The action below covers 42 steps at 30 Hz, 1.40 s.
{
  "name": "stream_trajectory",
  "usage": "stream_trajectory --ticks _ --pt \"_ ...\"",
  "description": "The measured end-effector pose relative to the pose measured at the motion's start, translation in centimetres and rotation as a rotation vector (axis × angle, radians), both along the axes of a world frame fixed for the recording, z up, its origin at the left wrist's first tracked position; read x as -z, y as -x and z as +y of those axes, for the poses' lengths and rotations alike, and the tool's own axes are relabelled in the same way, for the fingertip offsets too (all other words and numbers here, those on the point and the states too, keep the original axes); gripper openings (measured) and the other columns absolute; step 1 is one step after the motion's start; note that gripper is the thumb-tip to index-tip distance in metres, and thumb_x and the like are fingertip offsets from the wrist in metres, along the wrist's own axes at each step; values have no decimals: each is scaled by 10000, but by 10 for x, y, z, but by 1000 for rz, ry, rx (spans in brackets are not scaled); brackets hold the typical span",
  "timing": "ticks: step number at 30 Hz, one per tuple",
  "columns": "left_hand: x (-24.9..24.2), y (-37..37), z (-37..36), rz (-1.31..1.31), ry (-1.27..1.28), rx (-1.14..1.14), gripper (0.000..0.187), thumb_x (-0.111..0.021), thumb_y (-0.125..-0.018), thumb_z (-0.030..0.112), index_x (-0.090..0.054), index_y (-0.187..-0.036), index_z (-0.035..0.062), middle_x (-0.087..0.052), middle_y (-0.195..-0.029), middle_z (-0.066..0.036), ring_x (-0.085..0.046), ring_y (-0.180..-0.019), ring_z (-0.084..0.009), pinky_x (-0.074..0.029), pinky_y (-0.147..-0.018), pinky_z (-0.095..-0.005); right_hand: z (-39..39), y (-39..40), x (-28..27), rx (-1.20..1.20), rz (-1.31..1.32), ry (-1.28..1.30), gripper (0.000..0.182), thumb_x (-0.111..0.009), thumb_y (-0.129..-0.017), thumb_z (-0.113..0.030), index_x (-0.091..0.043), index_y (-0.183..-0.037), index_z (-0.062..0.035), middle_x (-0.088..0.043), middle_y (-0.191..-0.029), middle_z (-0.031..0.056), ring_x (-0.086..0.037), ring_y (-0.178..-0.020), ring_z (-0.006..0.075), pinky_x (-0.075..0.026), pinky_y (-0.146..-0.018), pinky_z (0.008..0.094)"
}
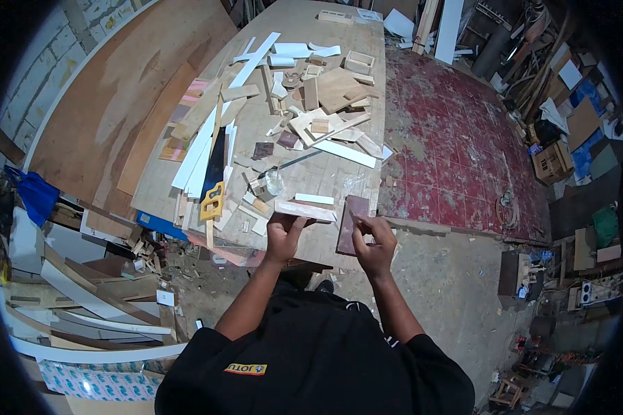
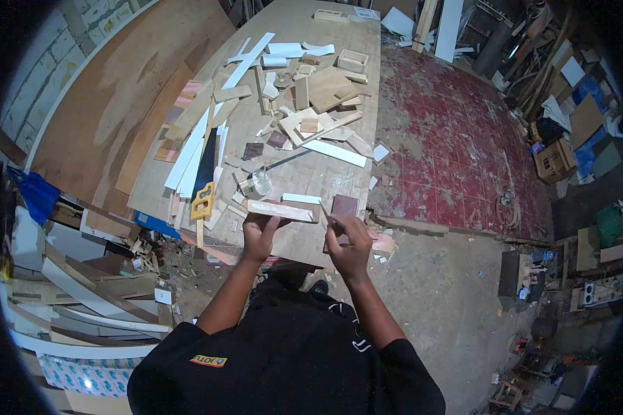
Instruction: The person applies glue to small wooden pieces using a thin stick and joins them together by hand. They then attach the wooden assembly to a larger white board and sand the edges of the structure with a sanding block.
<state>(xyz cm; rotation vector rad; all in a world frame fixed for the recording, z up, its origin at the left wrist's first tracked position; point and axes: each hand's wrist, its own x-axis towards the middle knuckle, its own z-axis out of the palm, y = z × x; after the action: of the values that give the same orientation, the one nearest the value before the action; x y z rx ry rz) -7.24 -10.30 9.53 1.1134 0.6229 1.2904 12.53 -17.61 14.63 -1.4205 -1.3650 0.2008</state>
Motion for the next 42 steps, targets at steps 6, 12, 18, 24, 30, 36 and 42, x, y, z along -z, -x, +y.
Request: stream_trajectory --ticks 6,12,18,24,30,36,42 --pt "-9 -4 -14 341 -295 -263 296 -722 -842 44 -609 -1105 -30 -658 -1043 -116 -646 -962 -175 -527 -868 -319 -15 18 3 -83 -108 -81 300 -740 -736 34 -690 -1025 -32 -643 -827 105 -652 -725 238 -522 -646 326" --pt "-15 -15 -20 321 -323 -287 305 -753 -794 9 -600 -1057 -9 -668 -1055 -141 -659 -966 -200 -530 -868 -330 0 14 19 44 -252 -68 284 -735 -726 39 -688 -996 -37 -635 -817 106 -619 -702 262 -497 -600 354" --pt "-12 -16 -18 306 -342 -295 296 -762 -791 -9 -594 -1033 3 -661 -1065 -141 -648 -986 -194 -520 -894 -336 -7 19 8 -133 -316 -135 281 -741 -711 22 -698 -979 -49 -635 -811 110 -621 -697 281 -491 -588 377" --pt "-10 -19 -20 308 -327 -261 320 -745 -769 -18 -589 -1047 4 -663 -1055 -149 -659 -960 -194 -528 -864 -329 9 4 17 11 -384 -139 243 -733 -733 -10 -706 -972 -48 -629 -816 110 -608 -722 283 -484 -610 387" --pt "-11 -19 -18 310 -319 -245 313 -743 -765 -11 -585 -1035 -1 -653 -1019 -124 -651 -929 -174 -518 -838 -309 -4 16 10 -223 -374 -186 257 -739 -713 -8 -708 -965 -55 -626 -804 102 -626 -701 287 -482 -567 381" --pt "-15 -18 -19 349 -343 -236 300 -744 -772 3 -589 -1029 2 -650 -1012 -119 -648 -913 -167 -517 -820 -305 12 1 9 -20 -377 -112 228 -722 -710 21 -694 -928 -42 -631 -804 110 -623 -717 290 -494 -584 377" --pt "-14 -16 -15 362 -321 -240 291 -747 -784 18 -589 -1027 4 -653 -999 -114 -651 -904 -165 -518 -819 -305 4 10 2 -182 -214 -131 208 -729 -724 23 -691 -915 -50 -632 -796 110 -624 -696 289 -507 -604 385"
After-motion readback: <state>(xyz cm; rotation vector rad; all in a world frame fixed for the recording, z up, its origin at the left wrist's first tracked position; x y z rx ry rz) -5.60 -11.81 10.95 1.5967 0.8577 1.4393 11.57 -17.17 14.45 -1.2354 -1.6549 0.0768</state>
